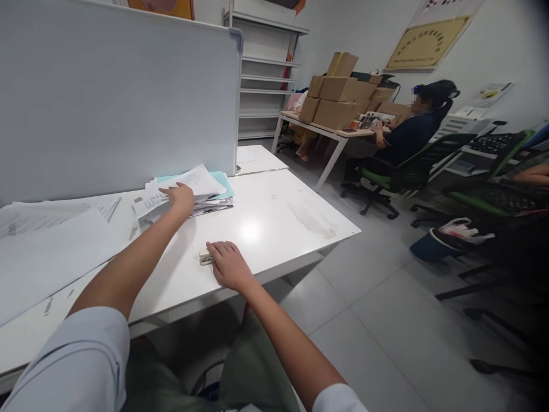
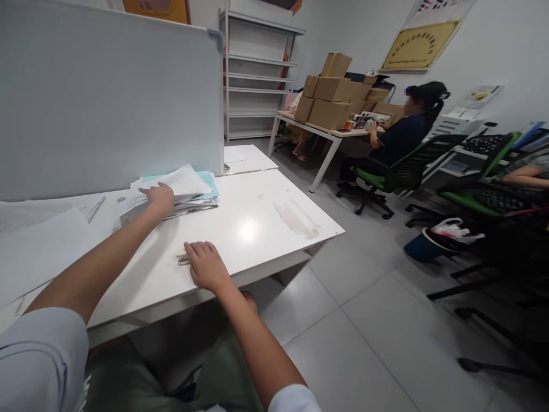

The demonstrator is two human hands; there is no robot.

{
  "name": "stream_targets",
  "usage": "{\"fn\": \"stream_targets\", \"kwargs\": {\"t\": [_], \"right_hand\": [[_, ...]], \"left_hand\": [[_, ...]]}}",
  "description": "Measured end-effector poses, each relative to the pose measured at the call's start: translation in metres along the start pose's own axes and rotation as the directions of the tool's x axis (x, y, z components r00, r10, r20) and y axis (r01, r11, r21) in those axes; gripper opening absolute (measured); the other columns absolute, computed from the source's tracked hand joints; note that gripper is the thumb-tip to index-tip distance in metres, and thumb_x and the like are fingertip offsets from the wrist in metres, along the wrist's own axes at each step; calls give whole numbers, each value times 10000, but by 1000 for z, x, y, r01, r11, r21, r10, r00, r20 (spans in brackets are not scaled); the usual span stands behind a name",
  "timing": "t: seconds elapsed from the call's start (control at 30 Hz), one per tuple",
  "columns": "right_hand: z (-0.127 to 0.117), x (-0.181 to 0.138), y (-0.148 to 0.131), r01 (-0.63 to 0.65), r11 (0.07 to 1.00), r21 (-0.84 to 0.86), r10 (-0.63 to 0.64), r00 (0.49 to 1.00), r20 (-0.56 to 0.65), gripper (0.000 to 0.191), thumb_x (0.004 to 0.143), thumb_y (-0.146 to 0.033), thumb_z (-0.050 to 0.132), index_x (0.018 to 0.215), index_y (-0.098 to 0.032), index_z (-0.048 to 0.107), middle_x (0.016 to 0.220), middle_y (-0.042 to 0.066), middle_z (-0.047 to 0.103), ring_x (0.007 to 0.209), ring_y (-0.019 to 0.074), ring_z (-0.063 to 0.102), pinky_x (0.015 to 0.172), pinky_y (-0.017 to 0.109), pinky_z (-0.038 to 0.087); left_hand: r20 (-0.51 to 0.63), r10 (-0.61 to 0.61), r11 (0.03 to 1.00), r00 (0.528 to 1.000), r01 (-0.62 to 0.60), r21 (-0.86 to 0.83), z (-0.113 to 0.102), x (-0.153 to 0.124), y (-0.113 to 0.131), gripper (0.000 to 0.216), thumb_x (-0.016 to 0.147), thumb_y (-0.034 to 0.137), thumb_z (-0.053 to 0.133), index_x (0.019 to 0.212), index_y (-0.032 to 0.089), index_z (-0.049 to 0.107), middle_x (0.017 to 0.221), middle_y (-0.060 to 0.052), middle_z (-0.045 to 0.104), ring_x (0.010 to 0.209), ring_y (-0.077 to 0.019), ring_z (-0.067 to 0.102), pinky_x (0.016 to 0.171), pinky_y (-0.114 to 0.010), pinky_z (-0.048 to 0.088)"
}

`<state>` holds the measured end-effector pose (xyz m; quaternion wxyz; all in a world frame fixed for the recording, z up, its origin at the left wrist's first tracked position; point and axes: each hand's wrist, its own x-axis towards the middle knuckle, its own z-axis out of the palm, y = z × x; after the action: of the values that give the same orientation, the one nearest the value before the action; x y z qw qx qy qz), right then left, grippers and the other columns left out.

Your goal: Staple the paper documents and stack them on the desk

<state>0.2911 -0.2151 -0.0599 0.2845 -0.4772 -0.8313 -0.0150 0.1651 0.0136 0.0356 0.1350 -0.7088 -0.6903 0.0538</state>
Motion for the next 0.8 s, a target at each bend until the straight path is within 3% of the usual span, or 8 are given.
{"fn": "stream_targets", "kwargs": {"t": [0.13, 0.23, 0.33, 0.53, 0.67, 0.8], "right_hand": [[0, 0, 0, -6, 1000, 17, 6, 1000, -12, 573, 893, -155, 462, 1458, -83, 402, 1331, 154, 567, 1235, 253, 453, 1118, 429, 340], [0, 0, 1, -10, 1000, 21, 10, 1000, -9, 570, 896, -156, 458, 1460, -99, 402, 1331, 154, 569, 1239, 254, 457, 1113, 432, 346], [0, 0, 1, -10, 1000, 22, 10, 1000, -8, 564, 897, -159, 452, 1457, -113, 410, 1333, 148, 569, 1231, 258, 466, 1106, 435, 351], [-3, 1, 0, -7, 1000, 14, 8, 1000, -9, 550, 895, -170, 464, 1439, -92, 425, 1328, 146, 572, 1216, 260, 467, 1108, 426, 342], [-2, 1, 0, -7, 1000, 11, 8, 1000, -8, 553, 884, -161, 476, 1431, -98, 428, 1319, 145, 574, 1204, 260, 472, 1092, 425, 355], [-1, 2, 1, -14, 1000, 14, 14, 1000, -17, 539, 896, -170, 465, 1433, -130, 424, 1305, 137, 580, 1189, 258, 485, 1078, 427, 370]], "left_hand": [[74, 106, 992, 992, -100, -76, 5, 2, -10, 742, 880, 317, 474, 1520, -16, 298, 1377, -367, 496, 1277, -467, 499, 1039, -687, 307], [129, 172, 979, 977, -156, -128, 8, -1, -10, 691, 913, 449, 410, 1471, 41, 402, 1416, -336, 472, 1247, -453, 524, 953, -572, 447], [149, 227, 970, 963, -209, -125, 5, -2, -10, 718, 915, 539, 386, 1424, 36, 445, 1357, -319, 530, 1188, -415, 571, 904, -470, 491], [190, 478, 873, 857, -487, 1, -10, 6, -24, 573, 912, 367, 425, 1383, 55, 514, 1274, -263, 621, 1151, -383, 607, 891, -430, 487], [166, 509, 856, 845, -517, 9, -20, 8, -31, 489, 867, 225, 435, 1311, 104, 600, 1239, -231, 652, 1093, -349, 645, 832, -388, 495], [70, 565, 813, 822, -570, 118, -24, 1, -28, 393, 886, 197, 407, 1174, 99, 657, 1050, -222, 710, 978, -343, 682, 785, -381, 488]]}}
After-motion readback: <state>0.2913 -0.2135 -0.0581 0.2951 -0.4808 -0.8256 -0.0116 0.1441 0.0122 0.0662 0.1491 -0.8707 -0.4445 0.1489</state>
